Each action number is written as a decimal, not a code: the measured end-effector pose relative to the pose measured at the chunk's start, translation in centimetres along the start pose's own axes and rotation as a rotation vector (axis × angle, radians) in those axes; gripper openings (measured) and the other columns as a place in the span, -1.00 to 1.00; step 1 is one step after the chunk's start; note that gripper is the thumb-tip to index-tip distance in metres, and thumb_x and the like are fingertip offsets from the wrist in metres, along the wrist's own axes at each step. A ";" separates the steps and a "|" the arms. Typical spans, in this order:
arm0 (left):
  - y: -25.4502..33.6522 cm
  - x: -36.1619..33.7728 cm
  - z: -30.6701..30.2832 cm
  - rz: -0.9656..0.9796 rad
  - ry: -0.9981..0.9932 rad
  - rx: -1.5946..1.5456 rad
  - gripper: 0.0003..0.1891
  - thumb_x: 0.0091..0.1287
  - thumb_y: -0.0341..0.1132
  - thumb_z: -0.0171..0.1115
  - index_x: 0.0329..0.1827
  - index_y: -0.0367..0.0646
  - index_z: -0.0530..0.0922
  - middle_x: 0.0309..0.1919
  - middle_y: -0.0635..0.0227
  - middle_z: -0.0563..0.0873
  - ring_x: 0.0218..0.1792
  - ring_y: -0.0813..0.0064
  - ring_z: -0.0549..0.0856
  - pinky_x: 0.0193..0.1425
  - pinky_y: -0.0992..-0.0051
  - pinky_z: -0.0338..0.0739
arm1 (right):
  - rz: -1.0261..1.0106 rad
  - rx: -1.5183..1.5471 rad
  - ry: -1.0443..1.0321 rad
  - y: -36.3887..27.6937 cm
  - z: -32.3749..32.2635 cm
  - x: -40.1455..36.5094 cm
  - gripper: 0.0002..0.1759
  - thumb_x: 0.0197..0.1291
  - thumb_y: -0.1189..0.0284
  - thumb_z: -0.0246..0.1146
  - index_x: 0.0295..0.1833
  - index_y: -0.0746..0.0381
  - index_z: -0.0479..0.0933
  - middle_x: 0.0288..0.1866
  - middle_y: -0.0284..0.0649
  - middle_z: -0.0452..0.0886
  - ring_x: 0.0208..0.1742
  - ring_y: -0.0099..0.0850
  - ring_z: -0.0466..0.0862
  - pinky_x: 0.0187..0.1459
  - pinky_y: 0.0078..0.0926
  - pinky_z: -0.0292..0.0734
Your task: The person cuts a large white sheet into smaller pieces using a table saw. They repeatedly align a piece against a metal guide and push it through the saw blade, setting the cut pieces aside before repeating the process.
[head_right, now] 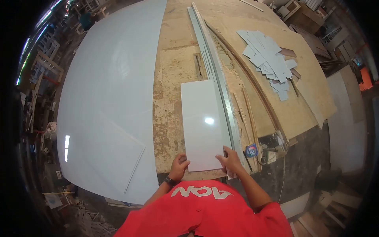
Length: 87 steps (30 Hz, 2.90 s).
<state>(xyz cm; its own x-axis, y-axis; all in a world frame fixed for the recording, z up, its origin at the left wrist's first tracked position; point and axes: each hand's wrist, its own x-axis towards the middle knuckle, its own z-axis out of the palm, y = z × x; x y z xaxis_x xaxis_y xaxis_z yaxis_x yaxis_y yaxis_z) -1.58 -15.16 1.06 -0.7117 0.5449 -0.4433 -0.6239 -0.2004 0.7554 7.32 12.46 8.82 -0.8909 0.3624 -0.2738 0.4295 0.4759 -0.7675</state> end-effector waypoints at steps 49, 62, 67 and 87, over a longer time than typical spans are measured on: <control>8.8 20.3 6.9 0.252 0.286 1.113 -0.34 0.28 -0.32 0.31 0.48 -0.31 0.49 -0.15 -0.09 0.77 -0.08 -0.05 0.78 0.04 0.11 0.67 | -0.508 -1.031 0.027 -1.8 -5.0 17.2 -0.76 0.32 0.39 0.19 -0.10 0.17 0.77 0.15 -0.35 0.73 0.65 -0.06 0.30 0.49 0.81 -0.42; 10.0 22.6 6.7 0.360 0.382 1.059 -0.63 0.26 -0.34 0.40 0.12 -0.26 0.65 -0.33 0.07 0.78 -0.19 0.02 0.80 0.00 0.13 0.68 | -0.528 -1.006 0.092 -3.5 -5.3 24.7 -0.78 0.21 0.49 0.20 -0.23 0.21 0.78 0.07 -0.30 0.74 0.65 0.00 0.30 0.46 0.86 -0.43; 10.9 25.7 6.3 0.327 0.428 0.985 -0.71 0.28 -0.33 0.40 0.01 -0.26 0.70 -0.32 0.07 0.80 -0.18 0.02 0.81 -0.01 0.14 0.69 | -0.519 -0.992 0.079 -3.9 -5.6 27.0 -0.76 0.21 0.48 0.20 -0.20 0.23 0.79 0.12 -0.32 0.75 0.65 0.01 0.31 0.46 0.86 -0.43; 16.9 38.1 5.9 0.325 0.593 1.069 -0.75 0.15 -0.24 0.49 -0.27 -0.25 0.72 -0.31 0.03 0.82 -0.17 0.05 0.83 0.01 0.18 0.71 | -0.459 -1.015 0.023 -7.3 -6.9 39.5 -0.75 0.20 0.38 0.22 -0.28 0.20 0.81 -0.02 -0.26 0.78 0.63 0.05 0.31 0.43 0.87 -0.48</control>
<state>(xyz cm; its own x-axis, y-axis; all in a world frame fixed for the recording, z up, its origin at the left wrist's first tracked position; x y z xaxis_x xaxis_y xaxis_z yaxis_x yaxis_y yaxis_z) -37.33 7.06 -0.24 -0.9905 0.0910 -0.1033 -0.0194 0.6508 0.7590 -30.02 28.84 7.58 -0.9978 -0.0062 -0.0664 -0.0089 0.9992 0.0400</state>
